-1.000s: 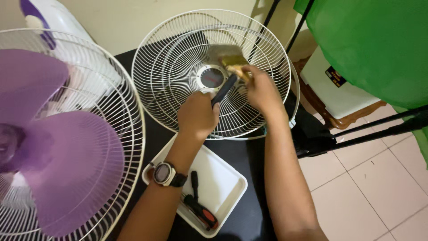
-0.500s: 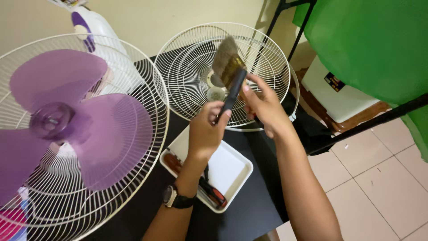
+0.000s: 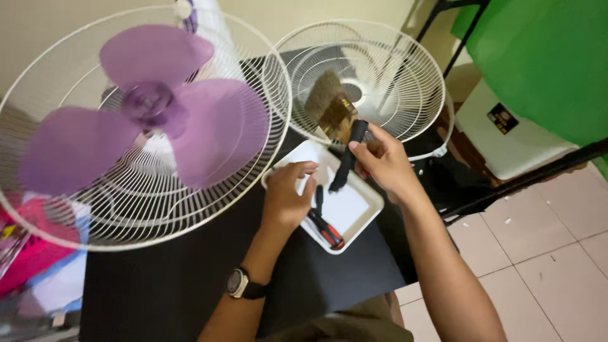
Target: The person assembles a white electric fan by attaching a purple three-blade fan blade to the motor hub, securing it with a nut, and then attaching the front grille. The person also handles a brush and screwdriver while working on the fan.
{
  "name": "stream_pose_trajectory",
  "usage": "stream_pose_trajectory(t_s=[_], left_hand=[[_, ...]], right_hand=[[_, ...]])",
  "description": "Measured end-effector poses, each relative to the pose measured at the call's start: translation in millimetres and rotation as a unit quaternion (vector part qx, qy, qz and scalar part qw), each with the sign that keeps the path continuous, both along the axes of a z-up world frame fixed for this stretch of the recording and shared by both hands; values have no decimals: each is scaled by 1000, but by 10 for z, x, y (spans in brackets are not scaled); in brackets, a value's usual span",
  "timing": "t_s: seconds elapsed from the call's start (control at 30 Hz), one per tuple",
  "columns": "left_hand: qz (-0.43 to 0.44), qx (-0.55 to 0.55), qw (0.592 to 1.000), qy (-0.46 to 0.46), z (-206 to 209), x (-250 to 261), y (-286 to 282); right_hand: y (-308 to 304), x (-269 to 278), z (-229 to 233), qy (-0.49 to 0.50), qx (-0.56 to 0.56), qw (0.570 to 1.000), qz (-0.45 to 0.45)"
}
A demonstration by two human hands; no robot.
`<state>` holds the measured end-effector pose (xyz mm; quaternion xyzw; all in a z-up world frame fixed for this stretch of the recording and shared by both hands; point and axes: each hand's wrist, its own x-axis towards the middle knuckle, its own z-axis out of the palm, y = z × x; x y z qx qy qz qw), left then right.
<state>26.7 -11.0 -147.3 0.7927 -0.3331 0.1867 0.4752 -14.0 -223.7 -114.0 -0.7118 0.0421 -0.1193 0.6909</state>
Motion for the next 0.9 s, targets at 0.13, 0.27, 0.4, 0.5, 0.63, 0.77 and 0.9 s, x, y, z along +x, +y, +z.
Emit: stream_pose_trajectory(t_s=[0.13,0.27,0.4,0.5,0.63,0.77,0.9], left_hand=[[57,27,987,149,-11,-88,348],[91,82,985,120,-64,-66,490],[117,103,987,26,-183,-13,504],[120,104,987,17,-238,19,518],[119,107,987,-1,-280,11,511],[115,121,986,28,-288,-4,502],[118,108,986,-37,-288,-32,486]], right_hand=[[128,-105,36,32,-35,999,10],[223,-115,31,40,-79,996,29],[274,-95,-82,73,-98,991,54],[258,-35,-182,93,-132,985,64],[203,3,-276,84,-184,977,75],[236,-11,-268,35,-378,924,50],[350,-87,-192,59,-405,912,15]])
